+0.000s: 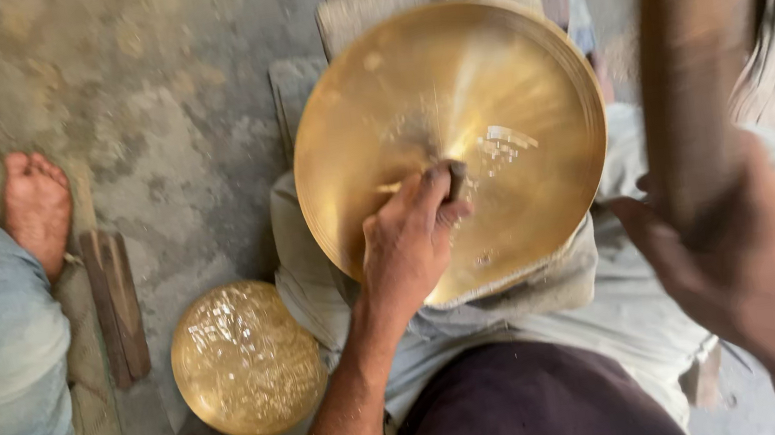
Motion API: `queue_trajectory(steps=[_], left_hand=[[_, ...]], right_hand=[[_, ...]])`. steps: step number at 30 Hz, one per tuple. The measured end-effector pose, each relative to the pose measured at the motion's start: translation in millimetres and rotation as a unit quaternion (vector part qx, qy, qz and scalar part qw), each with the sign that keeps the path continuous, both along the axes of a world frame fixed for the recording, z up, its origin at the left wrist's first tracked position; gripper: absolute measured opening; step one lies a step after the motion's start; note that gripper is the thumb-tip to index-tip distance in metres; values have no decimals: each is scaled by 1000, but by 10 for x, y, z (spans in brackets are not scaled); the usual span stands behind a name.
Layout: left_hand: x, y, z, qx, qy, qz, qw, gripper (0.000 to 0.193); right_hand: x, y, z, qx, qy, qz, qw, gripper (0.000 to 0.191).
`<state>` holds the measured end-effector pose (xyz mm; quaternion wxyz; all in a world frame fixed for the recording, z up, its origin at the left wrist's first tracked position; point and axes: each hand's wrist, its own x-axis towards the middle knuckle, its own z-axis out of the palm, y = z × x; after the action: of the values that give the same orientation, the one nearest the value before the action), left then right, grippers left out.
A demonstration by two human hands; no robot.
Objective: The person sits on the floor with a brass plate resting on their lap and engraves a floral pattern into it. They hold a small punch against the plate with one hand and strike it with a wooden mallet held in the other hand, repositioning the punch repeatedly to work across the design.
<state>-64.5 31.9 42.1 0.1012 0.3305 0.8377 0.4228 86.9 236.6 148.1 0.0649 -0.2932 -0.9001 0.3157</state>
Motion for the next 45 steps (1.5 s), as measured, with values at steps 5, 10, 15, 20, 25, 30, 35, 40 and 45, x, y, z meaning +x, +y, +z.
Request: queue_trajectory(steps=[5,10,15,20,25,30,35,40,45], left_hand=[[72,2,82,48,-10,76,996,23],[182,16,84,88,-46,136,986,23],[230,54,98,101,-57,172,978,29],[260,69,117,86,-44,200,975,30],[283,75,119,62,-43,196,978,26],[275,76,143,62,-25,172,983,31],[145,7,186,113,-133,225,959,22],[-32,44,220,91,-188,196,958,29],[-3,58,199,73,-55,172,981,31]], right_hand=[[-529,51,159,318,2,139,938,47],[-675,39,295,338,-9,199,920,58],[-757,74,362,294,-7,211,932,59],[-830,73,485,291,-50,205,933,64],[-743,25,527,353,-32,245,902,68],[-634,83,364,317,-64,206,924,62],[-420,299,263,179,-60,160,969,40],[-416,363,188,160,-26,81,983,46],[-600,316,277,271,14,133,953,55]])
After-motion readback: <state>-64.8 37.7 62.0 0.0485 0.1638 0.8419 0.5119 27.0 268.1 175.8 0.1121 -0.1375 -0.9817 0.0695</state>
